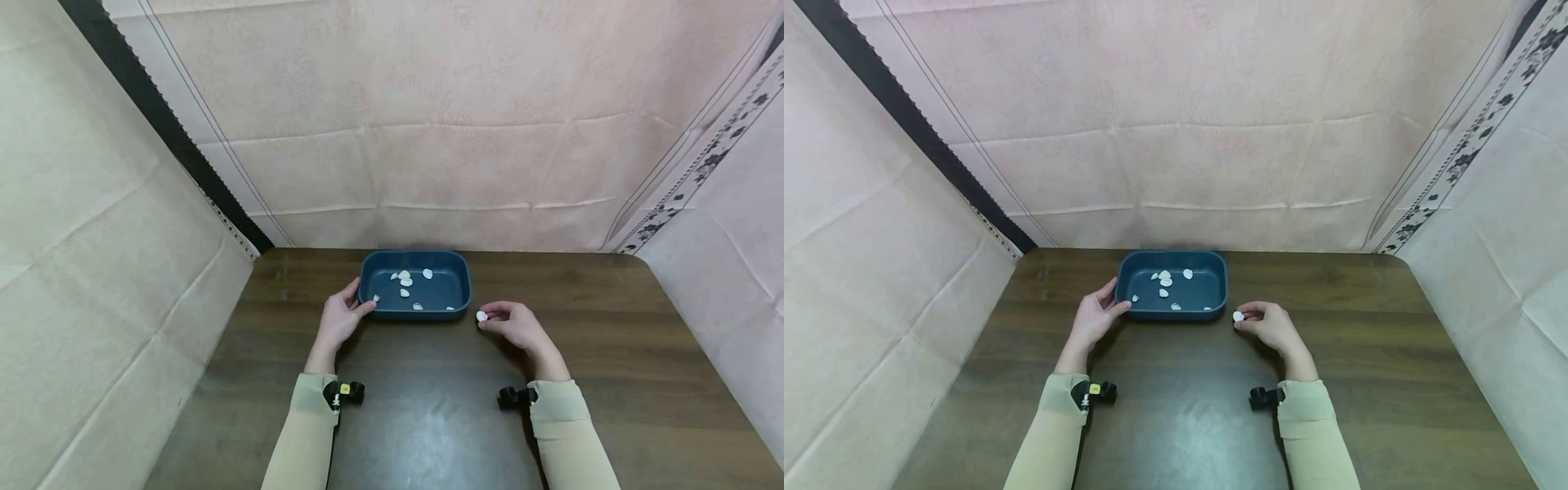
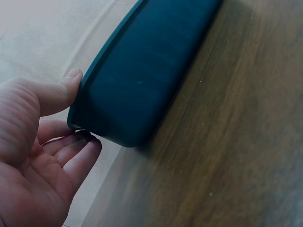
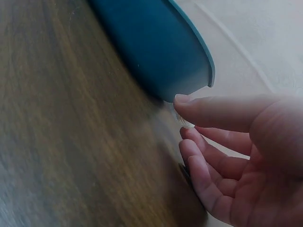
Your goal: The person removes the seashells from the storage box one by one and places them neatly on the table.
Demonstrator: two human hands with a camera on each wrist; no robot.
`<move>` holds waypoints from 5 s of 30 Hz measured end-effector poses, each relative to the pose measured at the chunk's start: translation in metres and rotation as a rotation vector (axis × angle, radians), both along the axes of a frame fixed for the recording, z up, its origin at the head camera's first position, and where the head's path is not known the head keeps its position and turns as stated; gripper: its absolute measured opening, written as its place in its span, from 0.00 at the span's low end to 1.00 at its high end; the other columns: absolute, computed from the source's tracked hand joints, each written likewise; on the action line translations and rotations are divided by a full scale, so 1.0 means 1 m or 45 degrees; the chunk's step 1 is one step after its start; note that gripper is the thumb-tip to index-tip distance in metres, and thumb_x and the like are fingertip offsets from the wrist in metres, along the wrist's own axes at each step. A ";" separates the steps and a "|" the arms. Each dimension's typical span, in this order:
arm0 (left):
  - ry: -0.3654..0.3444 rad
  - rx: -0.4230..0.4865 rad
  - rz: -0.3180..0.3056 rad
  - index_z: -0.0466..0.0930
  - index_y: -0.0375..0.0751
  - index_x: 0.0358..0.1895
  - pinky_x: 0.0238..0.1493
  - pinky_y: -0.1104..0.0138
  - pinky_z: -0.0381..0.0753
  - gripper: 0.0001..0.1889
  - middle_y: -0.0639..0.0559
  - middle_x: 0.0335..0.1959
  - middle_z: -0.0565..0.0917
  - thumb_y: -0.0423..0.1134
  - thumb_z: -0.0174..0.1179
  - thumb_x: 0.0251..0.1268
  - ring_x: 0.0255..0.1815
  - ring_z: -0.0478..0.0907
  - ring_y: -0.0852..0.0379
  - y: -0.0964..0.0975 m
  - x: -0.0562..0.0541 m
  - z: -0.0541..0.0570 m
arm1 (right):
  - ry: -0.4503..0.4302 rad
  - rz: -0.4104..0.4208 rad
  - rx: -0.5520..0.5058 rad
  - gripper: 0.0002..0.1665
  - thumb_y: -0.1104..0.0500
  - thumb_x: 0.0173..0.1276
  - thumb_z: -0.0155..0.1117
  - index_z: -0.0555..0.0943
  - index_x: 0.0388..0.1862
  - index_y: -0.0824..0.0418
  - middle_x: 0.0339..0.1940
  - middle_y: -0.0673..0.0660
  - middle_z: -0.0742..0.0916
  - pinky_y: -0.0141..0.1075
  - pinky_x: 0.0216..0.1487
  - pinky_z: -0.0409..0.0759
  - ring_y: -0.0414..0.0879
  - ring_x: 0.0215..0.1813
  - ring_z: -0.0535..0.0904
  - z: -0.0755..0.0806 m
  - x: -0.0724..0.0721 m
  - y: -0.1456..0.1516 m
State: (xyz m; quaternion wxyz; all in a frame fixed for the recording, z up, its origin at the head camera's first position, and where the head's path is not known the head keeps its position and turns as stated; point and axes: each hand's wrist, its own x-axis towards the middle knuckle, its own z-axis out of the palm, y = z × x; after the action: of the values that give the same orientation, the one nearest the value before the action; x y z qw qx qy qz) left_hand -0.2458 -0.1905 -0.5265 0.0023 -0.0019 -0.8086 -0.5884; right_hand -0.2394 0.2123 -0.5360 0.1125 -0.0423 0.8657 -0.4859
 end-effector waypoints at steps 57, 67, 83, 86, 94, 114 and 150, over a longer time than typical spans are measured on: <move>0.025 -0.032 -0.009 0.66 0.37 0.82 0.72 0.55 0.75 0.39 0.40 0.81 0.69 0.38 0.72 0.73 0.77 0.72 0.43 -0.001 -0.002 -0.002 | 0.007 -0.010 0.087 0.22 0.58 0.67 0.80 0.88 0.58 0.62 0.46 0.58 0.88 0.41 0.47 0.80 0.52 0.45 0.80 -0.003 -0.001 -0.004; 0.031 -0.046 -0.012 0.66 0.36 0.82 0.72 0.56 0.75 0.39 0.40 0.81 0.69 0.40 0.73 0.73 0.78 0.71 0.44 -0.002 -0.001 -0.003 | -0.001 0.007 0.074 0.24 0.59 0.66 0.81 0.87 0.59 0.63 0.47 0.59 0.88 0.40 0.46 0.81 0.52 0.46 0.81 -0.003 0.000 -0.003; 0.034 -0.053 -0.016 0.67 0.36 0.81 0.72 0.56 0.75 0.38 0.40 0.81 0.69 0.39 0.73 0.72 0.77 0.72 0.43 -0.002 -0.002 -0.003 | -0.015 0.061 -0.114 0.30 0.59 0.69 0.79 0.82 0.67 0.68 0.57 0.66 0.87 0.35 0.52 0.82 0.54 0.52 0.83 0.002 0.004 0.009; 0.027 -0.049 -0.020 0.67 0.37 0.82 0.72 0.56 0.75 0.38 0.41 0.81 0.69 0.39 0.73 0.73 0.78 0.71 0.43 -0.002 -0.001 -0.003 | -0.025 0.048 -0.132 0.31 0.58 0.71 0.77 0.81 0.69 0.67 0.60 0.67 0.87 0.35 0.54 0.83 0.55 0.55 0.84 0.005 0.004 0.009; 0.023 -0.036 -0.013 0.66 0.37 0.82 0.73 0.55 0.74 0.39 0.41 0.81 0.68 0.38 0.72 0.73 0.78 0.70 0.44 -0.001 -0.001 -0.002 | 0.073 0.015 -0.243 0.30 0.56 0.75 0.74 0.80 0.72 0.62 0.64 0.65 0.86 0.36 0.56 0.86 0.57 0.60 0.84 0.017 0.001 -0.007; 0.007 -0.044 0.002 0.66 0.38 0.82 0.73 0.55 0.74 0.39 0.42 0.82 0.68 0.39 0.73 0.72 0.78 0.70 0.43 -0.002 -0.001 -0.001 | 0.107 0.098 -0.248 0.22 0.64 0.79 0.67 0.83 0.69 0.61 0.67 0.65 0.84 0.53 0.70 0.80 0.56 0.63 0.82 0.040 -0.069 -0.117; 0.034 -0.034 -0.007 0.66 0.35 0.81 0.72 0.55 0.75 0.38 0.40 0.81 0.69 0.38 0.73 0.72 0.77 0.71 0.42 -0.001 0.001 -0.001 | 0.066 -0.104 0.105 0.17 0.63 0.75 0.73 0.88 0.61 0.60 0.58 0.59 0.87 0.50 0.63 0.81 0.55 0.56 0.80 0.008 -0.109 -0.141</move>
State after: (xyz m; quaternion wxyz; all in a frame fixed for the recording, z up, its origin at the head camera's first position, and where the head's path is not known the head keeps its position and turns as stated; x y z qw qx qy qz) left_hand -0.2451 -0.1919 -0.5277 0.0114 -0.0119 -0.8163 -0.5774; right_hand -0.3479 0.0717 -0.5276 0.0716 -0.0148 0.8886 -0.4528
